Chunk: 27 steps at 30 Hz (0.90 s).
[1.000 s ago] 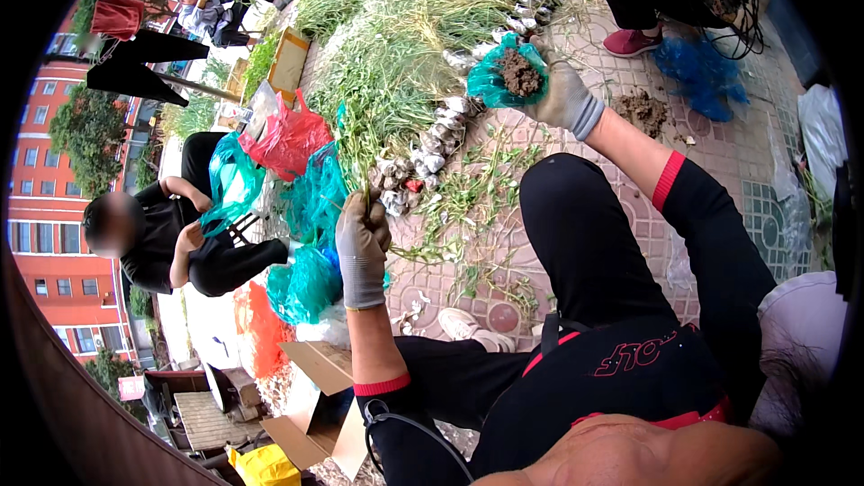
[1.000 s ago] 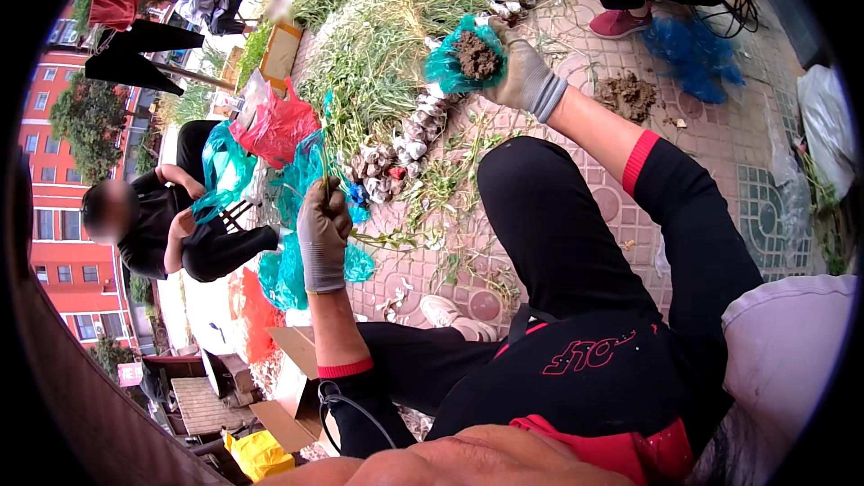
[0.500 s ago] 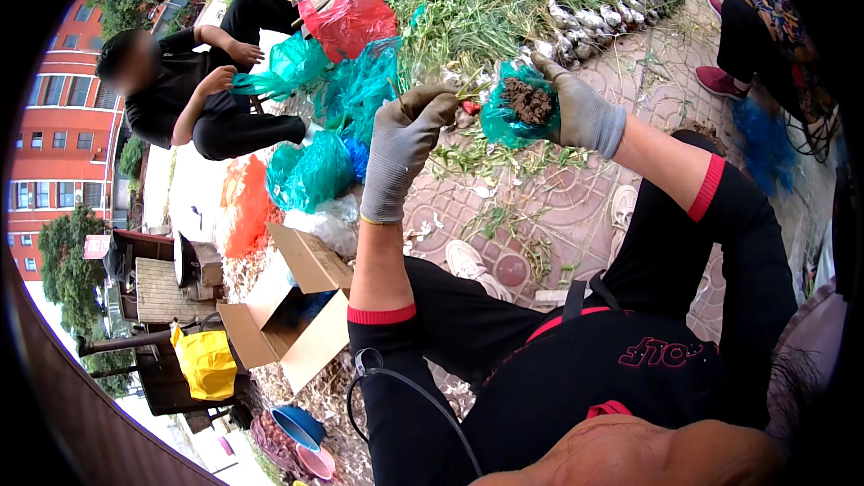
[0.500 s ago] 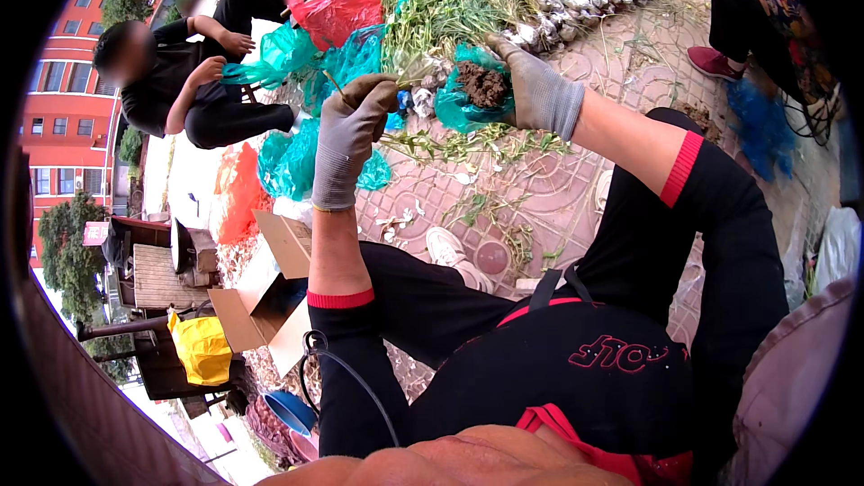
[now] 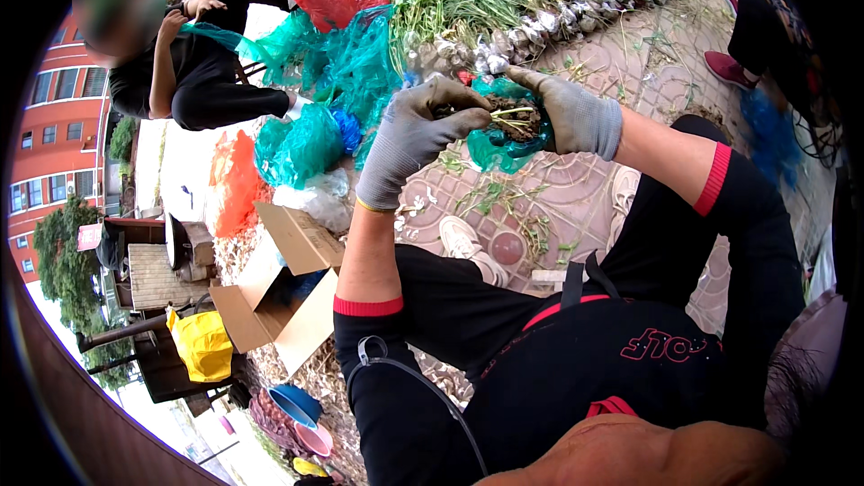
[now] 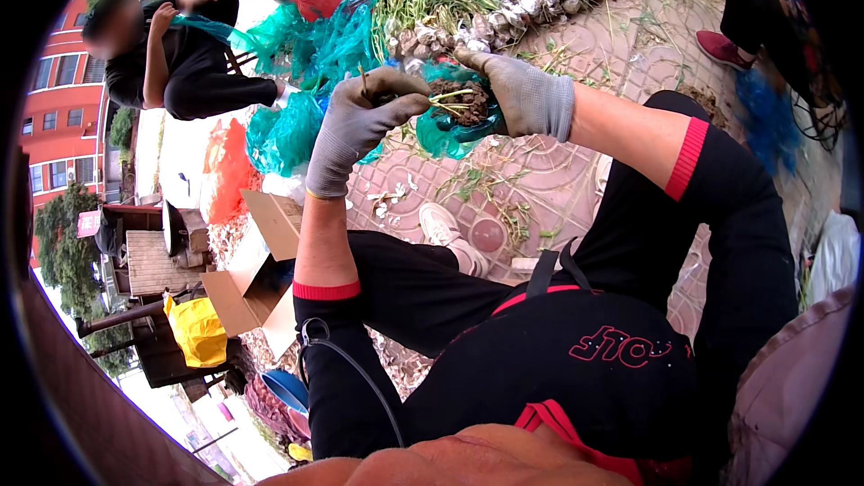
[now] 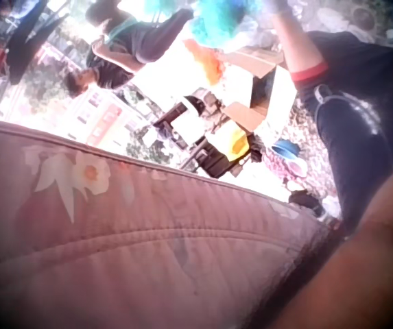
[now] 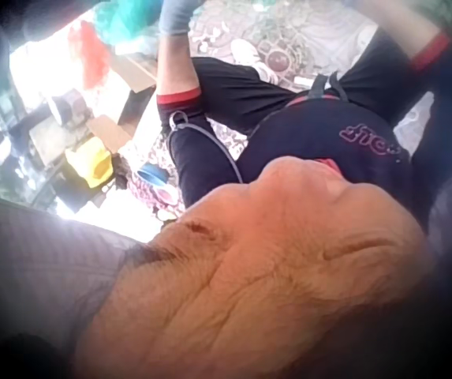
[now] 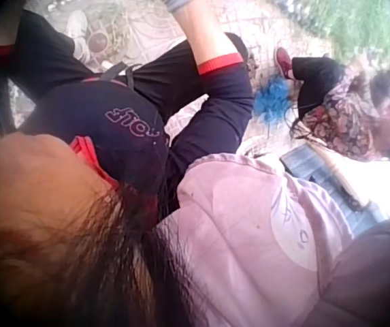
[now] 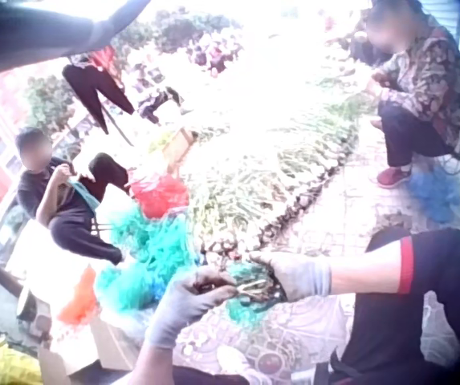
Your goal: The person sits on the ground outdoors, wearing gloves, and cleans garlic bulbs by hand. They remove the dry outer skins and trim the roots and stems, placing the cleaned bulbs into a green mesh bag.
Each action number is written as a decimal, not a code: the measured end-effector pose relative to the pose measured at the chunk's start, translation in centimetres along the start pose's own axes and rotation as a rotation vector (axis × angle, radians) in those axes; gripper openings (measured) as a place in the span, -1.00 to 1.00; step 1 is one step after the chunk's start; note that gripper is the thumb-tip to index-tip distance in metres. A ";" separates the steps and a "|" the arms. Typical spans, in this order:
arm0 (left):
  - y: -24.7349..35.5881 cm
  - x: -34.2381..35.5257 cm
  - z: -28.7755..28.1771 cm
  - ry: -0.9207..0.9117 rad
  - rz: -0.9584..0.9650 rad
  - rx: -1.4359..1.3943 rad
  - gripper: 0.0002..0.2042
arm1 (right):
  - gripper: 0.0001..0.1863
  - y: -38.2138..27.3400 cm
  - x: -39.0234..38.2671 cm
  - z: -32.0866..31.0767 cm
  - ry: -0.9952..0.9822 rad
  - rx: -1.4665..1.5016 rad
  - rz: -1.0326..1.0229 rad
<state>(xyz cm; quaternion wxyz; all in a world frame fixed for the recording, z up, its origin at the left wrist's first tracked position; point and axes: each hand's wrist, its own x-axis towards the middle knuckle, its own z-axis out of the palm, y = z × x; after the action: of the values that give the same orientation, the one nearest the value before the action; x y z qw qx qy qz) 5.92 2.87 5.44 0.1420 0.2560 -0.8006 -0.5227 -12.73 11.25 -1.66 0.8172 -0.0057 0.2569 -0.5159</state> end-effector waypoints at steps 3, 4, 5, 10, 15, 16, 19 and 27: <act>0.0 0.3 0.6 -0.033 -0.019 0.030 -0.89 | -0.60 0.0 0.3 -1.0 -0.037 0.009 0.037; -0.1 0.4 0.9 -0.043 -0.033 0.051 -0.89 | -0.61 0.1 0.3 -1.2 -0.044 -0.007 0.035; -0.3 0.5 1.2 -0.010 -0.044 0.061 -0.88 | -0.62 0.2 0.3 -1.1 -0.052 -0.023 0.033; 0.5 -0.1 1.3 -0.003 -0.033 0.331 -0.85 | -0.65 0.5 -0.3 -1.3 -0.125 -0.133 0.053; 0.3 -0.7 2.0 0.070 0.180 0.689 -0.84 | -0.65 1.1 -0.1 -1.6 -0.151 -0.105 0.080; 0.4 -0.7 2.1 0.067 0.167 0.709 -0.83 | -0.65 1.0 0.0 -1.8 -0.170 -0.105 0.084; 0.1 -1.0 2.2 0.073 0.110 0.711 -0.82 | -0.66 1.1 0.2 -2.0 -0.186 -0.094 0.079; -0.6 -1.3 1.9 0.125 0.122 0.741 -0.79 | -0.72 0.7 0.1 -1.5 -0.171 -0.274 0.090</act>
<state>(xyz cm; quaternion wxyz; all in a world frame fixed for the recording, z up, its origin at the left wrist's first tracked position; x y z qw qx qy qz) 6.26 4.87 4.16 0.1191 0.2733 -0.9390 -0.1716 -12.78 11.88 -3.21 0.8499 -0.1494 0.2545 -0.4365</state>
